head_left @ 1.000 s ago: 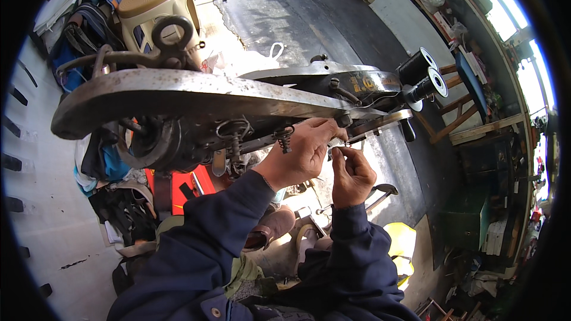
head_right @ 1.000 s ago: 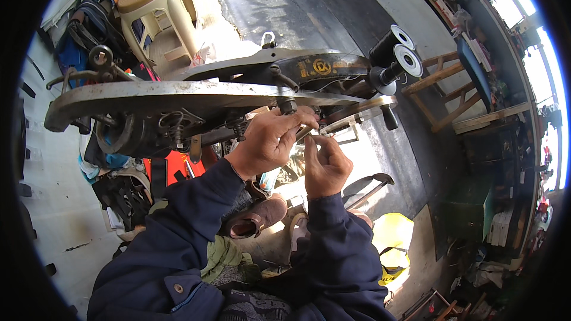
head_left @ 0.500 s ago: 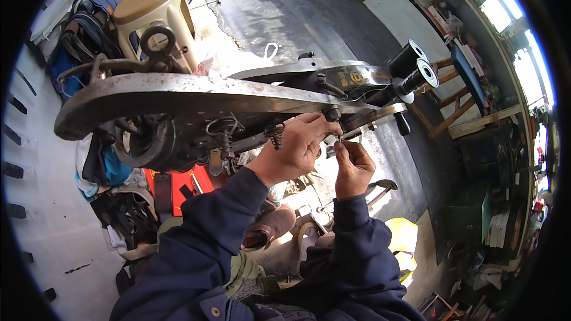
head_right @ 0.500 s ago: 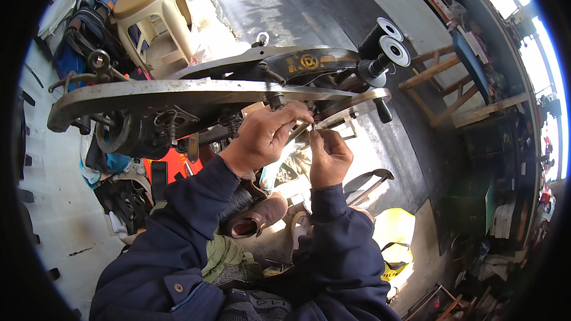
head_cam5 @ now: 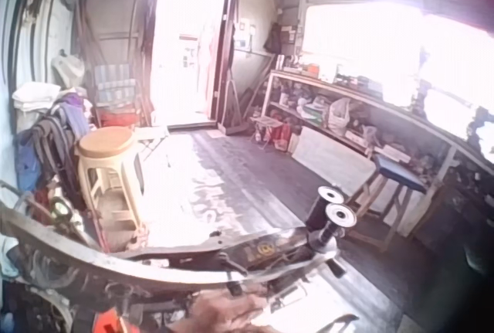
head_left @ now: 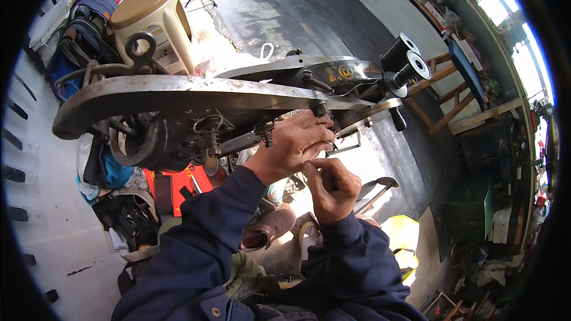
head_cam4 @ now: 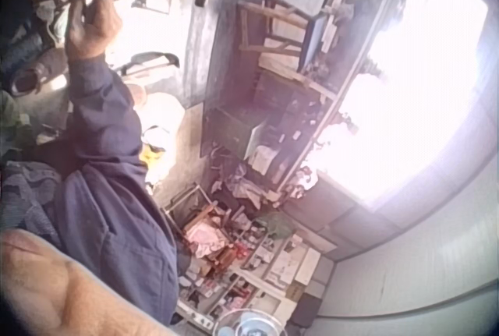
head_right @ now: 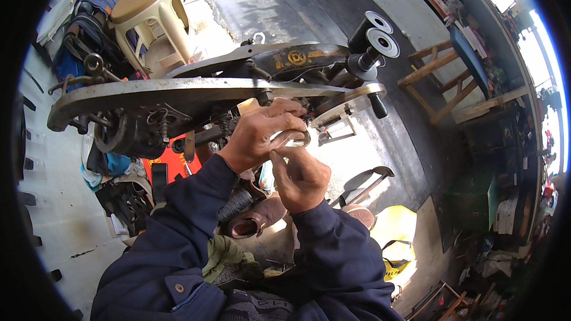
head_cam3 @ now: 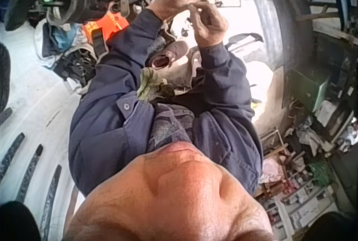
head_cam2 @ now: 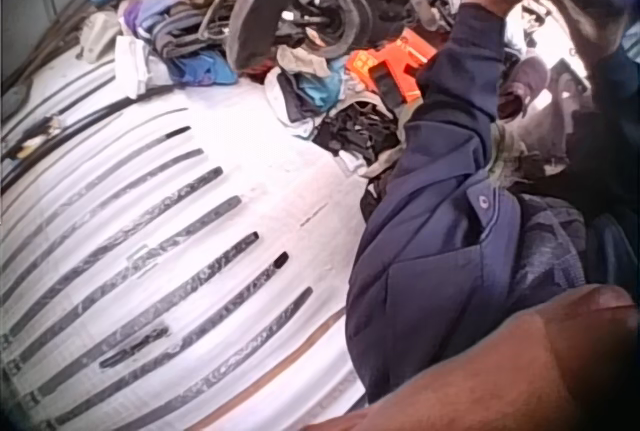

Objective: The person sews a brown shoe using a heavy-duty sewing machine, guiding the shoe under the needle and operating the handwheel. They then remove the shoe, cut the thread with scissors, and thread the needle by hand.

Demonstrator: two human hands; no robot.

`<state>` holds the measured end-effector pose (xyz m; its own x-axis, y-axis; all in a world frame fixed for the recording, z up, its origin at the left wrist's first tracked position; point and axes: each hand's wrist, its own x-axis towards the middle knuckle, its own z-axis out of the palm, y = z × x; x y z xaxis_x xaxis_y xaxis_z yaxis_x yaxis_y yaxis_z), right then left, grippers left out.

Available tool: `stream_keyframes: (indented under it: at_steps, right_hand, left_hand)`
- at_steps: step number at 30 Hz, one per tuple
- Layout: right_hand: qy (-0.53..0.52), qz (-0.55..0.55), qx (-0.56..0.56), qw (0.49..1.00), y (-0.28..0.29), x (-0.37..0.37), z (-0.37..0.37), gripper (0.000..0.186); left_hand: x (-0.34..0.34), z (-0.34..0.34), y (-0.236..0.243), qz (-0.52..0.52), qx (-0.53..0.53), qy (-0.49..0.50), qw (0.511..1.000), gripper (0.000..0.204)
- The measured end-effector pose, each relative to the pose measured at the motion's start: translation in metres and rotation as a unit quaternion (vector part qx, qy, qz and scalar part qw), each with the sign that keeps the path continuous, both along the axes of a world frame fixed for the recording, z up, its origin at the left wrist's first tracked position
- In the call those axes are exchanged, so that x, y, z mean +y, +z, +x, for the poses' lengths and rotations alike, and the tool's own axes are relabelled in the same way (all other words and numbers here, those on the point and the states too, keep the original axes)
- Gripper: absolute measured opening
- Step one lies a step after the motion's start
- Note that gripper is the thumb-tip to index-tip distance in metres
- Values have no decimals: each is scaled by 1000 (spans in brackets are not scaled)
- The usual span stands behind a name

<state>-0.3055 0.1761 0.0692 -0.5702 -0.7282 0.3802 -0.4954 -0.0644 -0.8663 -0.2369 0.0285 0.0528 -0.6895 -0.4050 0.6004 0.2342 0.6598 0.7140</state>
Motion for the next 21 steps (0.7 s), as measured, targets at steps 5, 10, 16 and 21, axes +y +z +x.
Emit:
stream_keyframes:
  at_steps: [5, 10, 16, 21]
  right_hand:
    - [22, 59, -8, 998, 6, 16, -3, 7]
    - [60, 149, 45, 986, 8, 37, -15, 12]
    - [-138, 234, 66, 960, 38, 55, -72, 57]
    - [-164, 265, 162, 936, 68, 36, -113, 66]
  left_hand:
    - [3, -8, -4, 77, 21, 17, 997, 15]
    - [4, -22, -12, 171, 83, 15, 982, 11]
    - [5, -24, -12, 125, 114, 46, 985, 12]
    - [7, -24, -10, 135, 108, 52, 984, 13]
